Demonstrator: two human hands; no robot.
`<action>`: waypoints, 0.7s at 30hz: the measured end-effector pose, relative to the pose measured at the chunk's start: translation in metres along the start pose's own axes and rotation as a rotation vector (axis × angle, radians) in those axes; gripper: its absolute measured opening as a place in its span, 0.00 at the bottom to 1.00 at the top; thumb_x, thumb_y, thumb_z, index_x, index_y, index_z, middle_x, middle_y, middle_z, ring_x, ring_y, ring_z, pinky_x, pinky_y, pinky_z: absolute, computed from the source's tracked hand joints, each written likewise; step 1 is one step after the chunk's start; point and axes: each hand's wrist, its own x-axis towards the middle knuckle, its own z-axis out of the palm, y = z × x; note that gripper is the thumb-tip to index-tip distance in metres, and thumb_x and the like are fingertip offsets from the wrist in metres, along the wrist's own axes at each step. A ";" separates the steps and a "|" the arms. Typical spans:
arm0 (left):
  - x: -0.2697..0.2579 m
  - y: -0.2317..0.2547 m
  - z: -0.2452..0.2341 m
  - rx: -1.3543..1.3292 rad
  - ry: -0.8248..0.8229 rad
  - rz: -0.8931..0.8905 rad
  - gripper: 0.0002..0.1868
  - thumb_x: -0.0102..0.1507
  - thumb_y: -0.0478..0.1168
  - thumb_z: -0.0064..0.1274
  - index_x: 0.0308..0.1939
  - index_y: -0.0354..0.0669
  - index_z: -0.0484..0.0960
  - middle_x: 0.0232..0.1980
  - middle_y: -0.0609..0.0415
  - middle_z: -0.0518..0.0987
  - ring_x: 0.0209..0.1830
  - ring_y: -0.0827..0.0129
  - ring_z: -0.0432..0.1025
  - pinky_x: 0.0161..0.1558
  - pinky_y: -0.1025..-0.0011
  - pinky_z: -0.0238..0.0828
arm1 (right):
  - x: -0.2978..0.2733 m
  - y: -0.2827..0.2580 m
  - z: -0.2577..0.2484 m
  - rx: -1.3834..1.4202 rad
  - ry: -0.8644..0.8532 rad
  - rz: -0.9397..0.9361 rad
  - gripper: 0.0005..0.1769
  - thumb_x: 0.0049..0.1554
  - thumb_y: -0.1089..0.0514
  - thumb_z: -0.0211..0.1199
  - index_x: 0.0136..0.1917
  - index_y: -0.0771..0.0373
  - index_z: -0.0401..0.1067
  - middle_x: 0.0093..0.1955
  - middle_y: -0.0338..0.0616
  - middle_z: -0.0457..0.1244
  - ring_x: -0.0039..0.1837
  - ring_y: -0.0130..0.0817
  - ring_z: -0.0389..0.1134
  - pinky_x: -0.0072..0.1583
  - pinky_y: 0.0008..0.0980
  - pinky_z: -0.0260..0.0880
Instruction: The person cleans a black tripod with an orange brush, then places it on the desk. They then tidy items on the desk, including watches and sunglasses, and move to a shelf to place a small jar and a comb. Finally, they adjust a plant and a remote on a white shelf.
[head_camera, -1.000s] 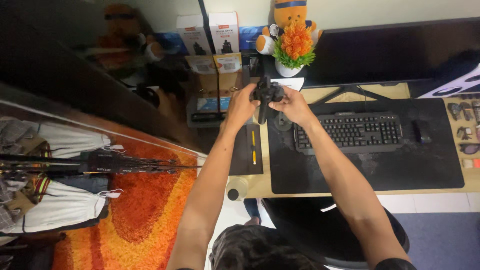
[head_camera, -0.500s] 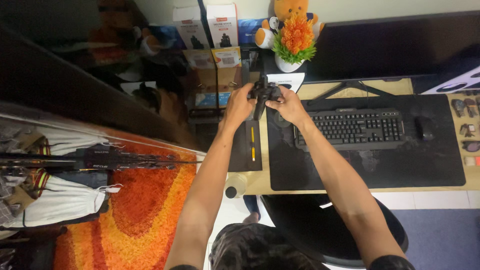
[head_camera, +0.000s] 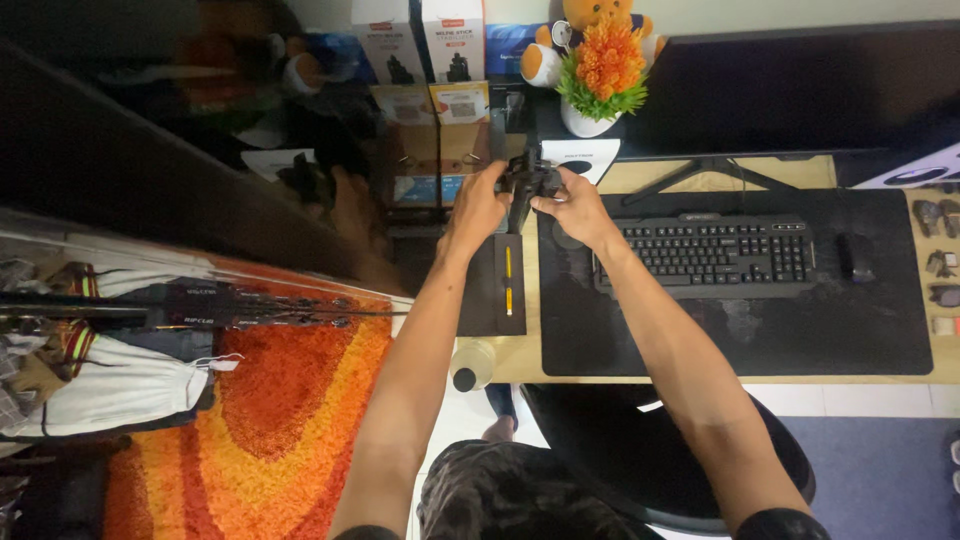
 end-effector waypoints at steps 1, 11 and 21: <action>0.000 -0.001 0.002 -0.012 0.009 0.005 0.28 0.55 0.31 0.65 0.60 0.35 0.78 0.53 0.33 0.81 0.57 0.38 0.73 0.57 0.52 0.69 | 0.000 -0.001 0.000 -0.010 0.005 0.009 0.25 0.55 0.71 0.67 0.66 0.68 0.69 0.56 0.39 0.70 0.57 0.25 0.69 0.60 0.28 0.71; 0.001 -0.004 -0.001 -0.055 0.008 -0.030 0.28 0.55 0.31 0.64 0.60 0.35 0.78 0.55 0.33 0.80 0.58 0.41 0.74 0.58 0.55 0.70 | 0.004 -0.008 0.000 -0.146 0.023 -0.059 0.31 0.53 0.69 0.70 0.69 0.71 0.66 0.56 0.43 0.70 0.58 0.26 0.70 0.62 0.30 0.72; -0.005 0.001 -0.004 -0.065 -0.030 -0.074 0.30 0.55 0.32 0.65 0.62 0.40 0.77 0.58 0.36 0.80 0.62 0.41 0.71 0.62 0.54 0.66 | 0.000 -0.009 0.000 -0.180 0.043 -0.026 0.36 0.50 0.70 0.73 0.70 0.72 0.65 0.58 0.45 0.70 0.60 0.31 0.70 0.62 0.32 0.72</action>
